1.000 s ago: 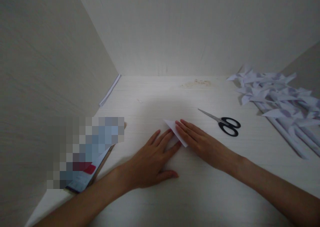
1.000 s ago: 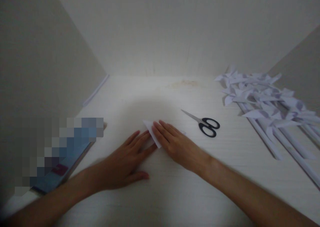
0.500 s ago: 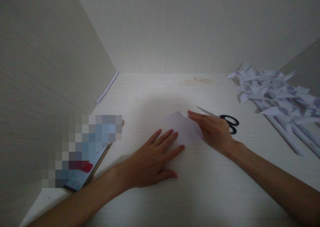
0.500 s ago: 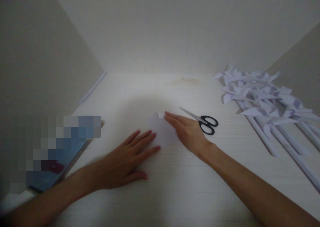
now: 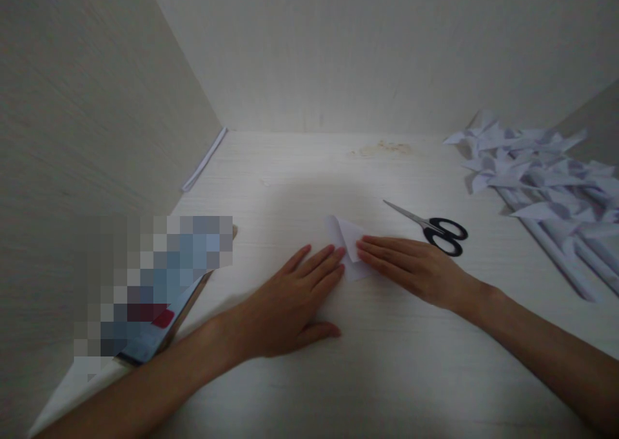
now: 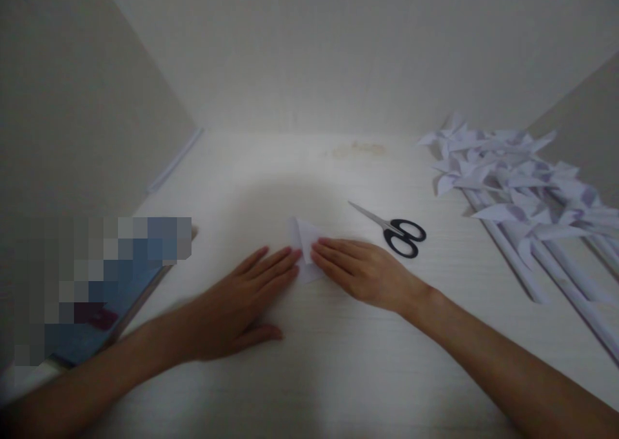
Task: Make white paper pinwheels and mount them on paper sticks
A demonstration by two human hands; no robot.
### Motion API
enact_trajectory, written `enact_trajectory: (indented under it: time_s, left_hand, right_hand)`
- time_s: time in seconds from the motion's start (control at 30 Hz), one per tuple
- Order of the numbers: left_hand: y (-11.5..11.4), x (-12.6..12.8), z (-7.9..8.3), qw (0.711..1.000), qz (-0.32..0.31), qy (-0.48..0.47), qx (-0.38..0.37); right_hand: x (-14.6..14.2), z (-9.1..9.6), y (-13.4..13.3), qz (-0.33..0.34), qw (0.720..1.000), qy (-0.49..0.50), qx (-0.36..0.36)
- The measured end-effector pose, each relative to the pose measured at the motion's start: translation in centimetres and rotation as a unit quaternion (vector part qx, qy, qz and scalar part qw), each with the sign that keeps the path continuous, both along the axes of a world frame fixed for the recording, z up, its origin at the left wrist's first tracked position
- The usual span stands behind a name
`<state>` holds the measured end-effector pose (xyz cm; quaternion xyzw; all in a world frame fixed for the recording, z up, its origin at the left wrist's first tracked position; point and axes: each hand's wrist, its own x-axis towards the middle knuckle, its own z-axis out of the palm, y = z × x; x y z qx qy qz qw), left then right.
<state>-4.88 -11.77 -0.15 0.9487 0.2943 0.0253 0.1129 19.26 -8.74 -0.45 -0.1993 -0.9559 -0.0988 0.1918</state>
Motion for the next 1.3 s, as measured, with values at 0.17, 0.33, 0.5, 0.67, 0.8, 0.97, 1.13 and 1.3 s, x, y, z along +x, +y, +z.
enact_trajectory:
  time_s: [0.17, 0.33, 0.5, 0.67, 0.8, 0.97, 1.13, 1.3]
  left_hand:
    - [0.0, 0.0, 0.0, 1.0, -0.002, 0.002, 0.014]
    - [0.0, 0.1, 0.0, 0.999, 0.003, 0.003, 0.033]
    - [-0.1, 0.2, 0.0, 0.999, 0.001, 0.001, 0.041]
    - [-0.2, 0.2, 0.1, 0.999, -0.004, -0.004, 0.035]
    - [-0.2, 0.1, 0.0, 1.0, -0.012, -0.011, 0.023]
    - [-0.4, 0.0, -0.3, 0.999, -0.013, -0.014, 0.03]
    - [-0.5, 0.0, -0.2, 0.999, -0.012, -0.012, 0.028]
    - [-0.5, -0.1, 0.0, 1.0, -0.017, -0.009, 0.024]
  right_hand:
    - [-0.3, 0.1, -0.5, 0.021, 0.999, -0.028, 0.022]
    - [-0.3, 0.1, -1.0, 0.028, 0.999, -0.038, 0.028]
    - [-0.4, 0.0, -1.2, 0.029, 0.998, -0.039, 0.029]
    - [-0.5, -0.1, -1.3, 0.035, 0.998, -0.039, 0.03]
    - [-0.5, -0.2, -1.4, 0.027, 0.998, -0.046, 0.035]
    - [-0.4, -0.3, -1.3, 0.021, 0.998, -0.051, 0.037]
    - [-0.5, -0.4, -1.2, 0.009, 0.998, -0.057, 0.035]
    - [-0.4, -0.5, -1.3, 0.008, 0.997, -0.062, 0.034]
